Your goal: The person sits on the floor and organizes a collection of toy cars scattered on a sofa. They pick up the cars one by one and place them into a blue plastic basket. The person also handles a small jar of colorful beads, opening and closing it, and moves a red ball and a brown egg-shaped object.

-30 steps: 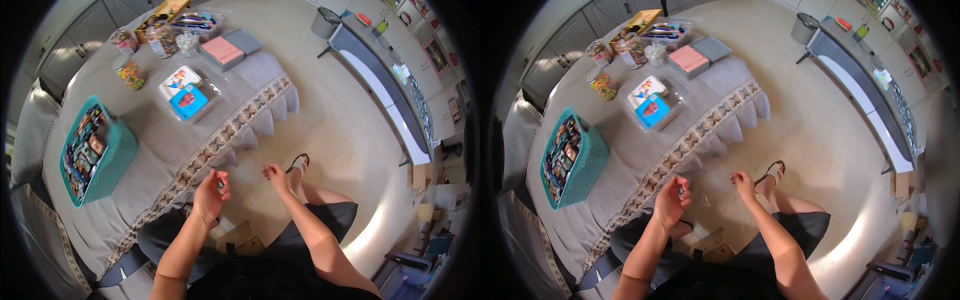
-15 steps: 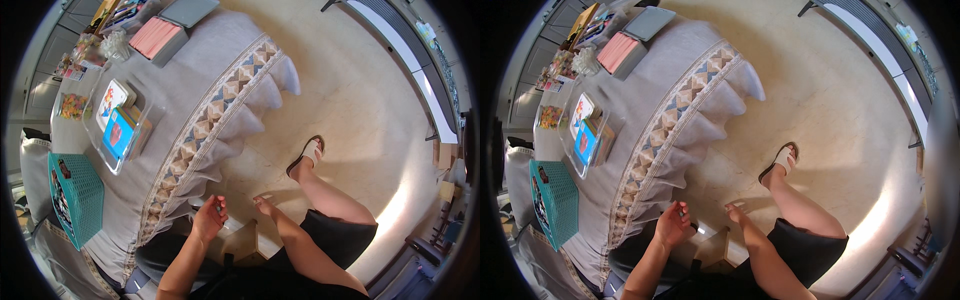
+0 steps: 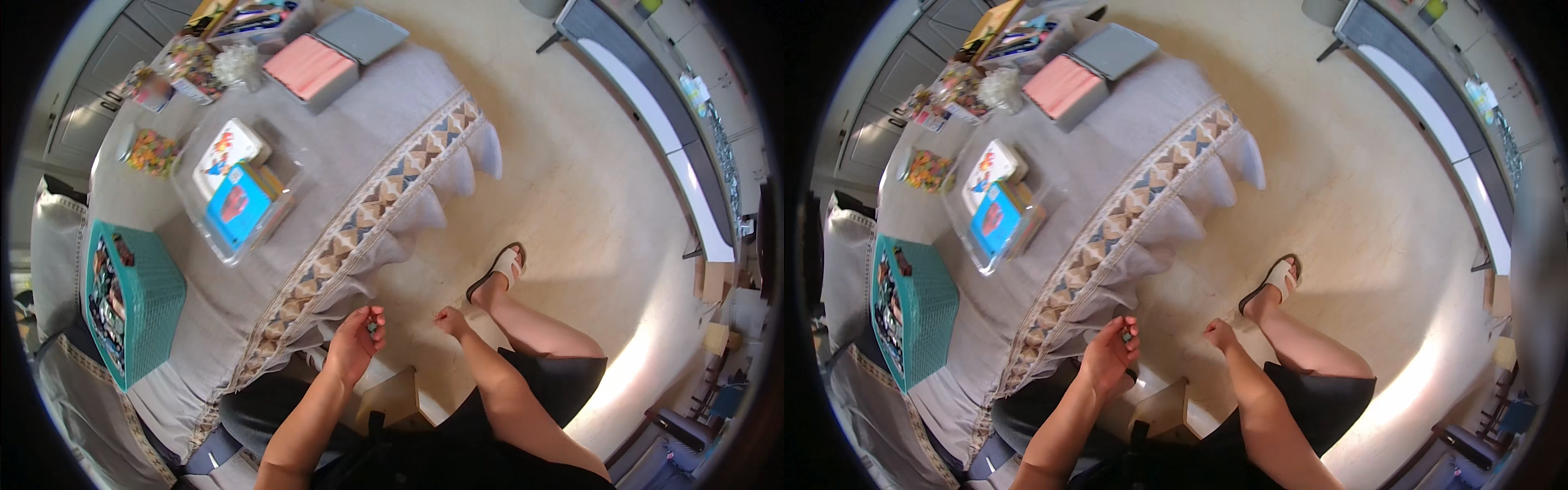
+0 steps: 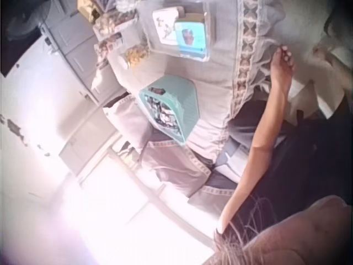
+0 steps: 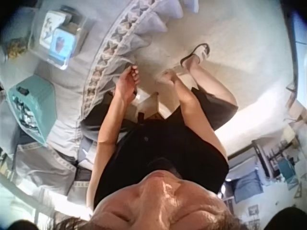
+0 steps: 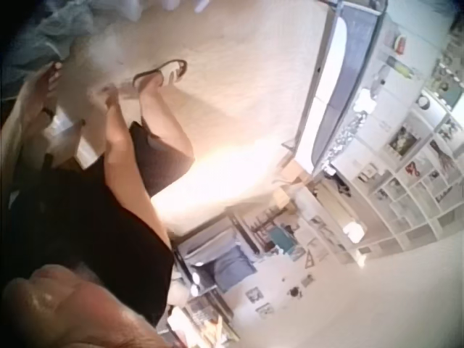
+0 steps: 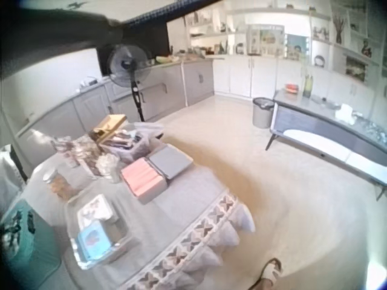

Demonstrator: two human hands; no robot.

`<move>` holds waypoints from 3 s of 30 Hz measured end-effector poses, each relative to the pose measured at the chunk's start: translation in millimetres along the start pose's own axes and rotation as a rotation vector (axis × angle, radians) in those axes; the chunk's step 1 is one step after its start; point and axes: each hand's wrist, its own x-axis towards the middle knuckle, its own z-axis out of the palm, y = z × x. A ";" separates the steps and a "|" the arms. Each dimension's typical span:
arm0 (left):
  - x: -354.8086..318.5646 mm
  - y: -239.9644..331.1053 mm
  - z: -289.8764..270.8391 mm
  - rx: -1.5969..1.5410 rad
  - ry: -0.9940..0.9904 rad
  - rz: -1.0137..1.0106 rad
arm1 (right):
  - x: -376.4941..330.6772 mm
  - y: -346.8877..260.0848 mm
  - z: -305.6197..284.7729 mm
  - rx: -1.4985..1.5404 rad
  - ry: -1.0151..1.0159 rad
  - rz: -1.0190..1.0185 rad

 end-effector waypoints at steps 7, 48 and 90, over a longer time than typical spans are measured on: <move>-68.7 13.3 -14.8 -0.031 -0.079 0.111 | -28.7 -152.9 -82.6 -0.349 0.038 -0.104; -122.4 196.7 50.5 1.013 0.334 1.568 | -156.4 -575.2 45.6 1.264 -0.671 -0.268; -139.3 176.1 -12.9 1.104 0.695 1.343 | -191.3 -568.6 13.1 0.163 -0.113 -0.930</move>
